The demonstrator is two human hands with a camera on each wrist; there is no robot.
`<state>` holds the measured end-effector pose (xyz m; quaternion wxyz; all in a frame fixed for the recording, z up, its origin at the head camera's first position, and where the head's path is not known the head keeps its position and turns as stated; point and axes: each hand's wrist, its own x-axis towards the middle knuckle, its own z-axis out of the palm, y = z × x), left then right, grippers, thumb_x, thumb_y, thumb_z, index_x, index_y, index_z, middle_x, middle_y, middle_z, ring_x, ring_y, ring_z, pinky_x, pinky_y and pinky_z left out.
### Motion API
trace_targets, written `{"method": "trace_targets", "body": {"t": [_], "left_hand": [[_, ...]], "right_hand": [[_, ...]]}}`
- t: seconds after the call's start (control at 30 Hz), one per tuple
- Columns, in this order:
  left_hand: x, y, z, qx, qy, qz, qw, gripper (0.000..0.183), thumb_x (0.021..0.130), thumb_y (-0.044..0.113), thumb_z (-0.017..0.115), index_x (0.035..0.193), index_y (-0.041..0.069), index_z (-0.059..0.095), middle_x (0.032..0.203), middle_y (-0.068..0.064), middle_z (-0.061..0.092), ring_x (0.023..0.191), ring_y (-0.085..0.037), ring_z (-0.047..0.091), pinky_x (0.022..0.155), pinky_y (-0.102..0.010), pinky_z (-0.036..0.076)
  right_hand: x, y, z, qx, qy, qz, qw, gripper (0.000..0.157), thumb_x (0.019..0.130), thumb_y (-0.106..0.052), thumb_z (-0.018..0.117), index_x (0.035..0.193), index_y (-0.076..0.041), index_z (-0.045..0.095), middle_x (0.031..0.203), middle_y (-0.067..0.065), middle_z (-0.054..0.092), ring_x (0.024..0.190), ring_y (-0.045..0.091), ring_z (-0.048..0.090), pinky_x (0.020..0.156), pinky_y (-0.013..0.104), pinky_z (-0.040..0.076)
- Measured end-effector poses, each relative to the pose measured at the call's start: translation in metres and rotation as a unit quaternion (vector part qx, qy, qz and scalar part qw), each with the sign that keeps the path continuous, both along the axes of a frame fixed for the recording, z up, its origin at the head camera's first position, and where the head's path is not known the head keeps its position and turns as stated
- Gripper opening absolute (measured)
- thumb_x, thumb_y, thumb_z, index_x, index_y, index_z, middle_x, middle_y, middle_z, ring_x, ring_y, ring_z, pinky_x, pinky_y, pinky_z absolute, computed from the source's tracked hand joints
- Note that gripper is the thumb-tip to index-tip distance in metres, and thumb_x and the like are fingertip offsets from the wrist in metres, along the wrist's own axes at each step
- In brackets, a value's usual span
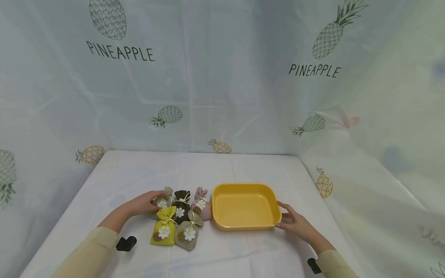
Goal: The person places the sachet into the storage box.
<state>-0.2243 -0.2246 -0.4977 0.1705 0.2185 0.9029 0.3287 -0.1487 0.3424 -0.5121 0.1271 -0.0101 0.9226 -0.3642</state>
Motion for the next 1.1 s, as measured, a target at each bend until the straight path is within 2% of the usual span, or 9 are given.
{"method": "trace_targets", "body": {"t": [0.27, 0.4, 0.53, 0.73, 0.93, 1.1], "left_hand": [[-0.001, -0.004, -0.004, -0.015, -0.012, -0.001, 0.9998, 0.031, 0.079, 0.006, 0.075, 0.104, 0.022, 0.064, 0.128, -0.015, 0.055, 0.113, -0.033, 0.050, 0.091, -0.055, 0.044], [-0.002, -0.009, -0.001, -0.025, 0.012, -0.008, 0.9996, 0.029, 0.079, 0.014, 0.080, 0.100, 0.025, 0.062, 0.122, -0.011, 0.057, 0.110, -0.031, 0.051, 0.089, -0.054, 0.045], [-0.006, -0.009, 0.013, -0.023, 0.034, -0.004, 0.9991, 0.029, 0.079, 0.016, 0.081, 0.100, 0.022, 0.062, 0.115, -0.011, 0.058, 0.103, -0.030, 0.052, 0.083, -0.050, 0.046], [-0.014, 0.002, 0.040, -0.020, 0.035, 0.007, 0.9992, 0.029, 0.080, 0.016, 0.080, 0.104, 0.020, 0.063, 0.110, -0.010, 0.055, 0.098, -0.027, 0.051, 0.081, -0.046, 0.047], [-0.020, 0.021, 0.059, -0.013, 0.055, -0.001, 0.9984, 0.028, 0.080, 0.015, 0.080, 0.104, 0.018, 0.065, 0.105, -0.010, 0.054, 0.093, -0.025, 0.052, 0.077, -0.043, 0.049], [-0.023, 0.044, 0.071, -0.006, 0.053, -0.004, 0.9986, 0.027, 0.081, 0.016, 0.080, 0.104, 0.019, 0.065, 0.105, -0.010, 0.052, 0.092, -0.024, 0.052, 0.075, -0.041, 0.051]], "right_hand": [[0.001, 0.001, 0.005, 0.003, 0.003, 0.009, 1.000, 0.083, 0.081, -0.044, 0.076, 0.150, -0.023, 0.035, 0.131, 0.022, 0.057, 0.126, 0.050, 0.043, 0.095, 0.073, 0.031], [0.001, 0.001, 0.007, 0.009, -0.005, 0.015, 1.000, 0.084, 0.082, -0.044, 0.076, 0.150, -0.022, 0.034, 0.129, 0.022, 0.058, 0.124, 0.049, 0.045, 0.095, 0.072, 0.032], [0.000, 0.000, 0.007, 0.011, -0.008, 0.011, 1.000, 0.084, 0.082, -0.046, 0.076, 0.150, -0.023, 0.034, 0.129, 0.022, 0.058, 0.124, 0.048, 0.046, 0.095, 0.072, 0.033], [-0.003, -0.001, 0.005, 0.007, -0.011, 0.001, 1.000, 0.084, 0.081, -0.046, 0.076, 0.150, -0.023, 0.035, 0.130, 0.022, 0.058, 0.124, 0.048, 0.045, 0.095, 0.073, 0.031], [-0.002, -0.002, 0.005, 0.005, -0.010, 0.003, 1.000, 0.083, 0.082, -0.045, 0.076, 0.150, -0.023, 0.034, 0.130, 0.023, 0.057, 0.124, 0.049, 0.045, 0.095, 0.073, 0.031], [0.000, -0.003, 0.007, 0.008, -0.016, 0.003, 1.000, 0.083, 0.082, -0.044, 0.076, 0.150, -0.023, 0.033, 0.131, 0.024, 0.056, 0.125, 0.050, 0.044, 0.094, 0.073, 0.031]]}}
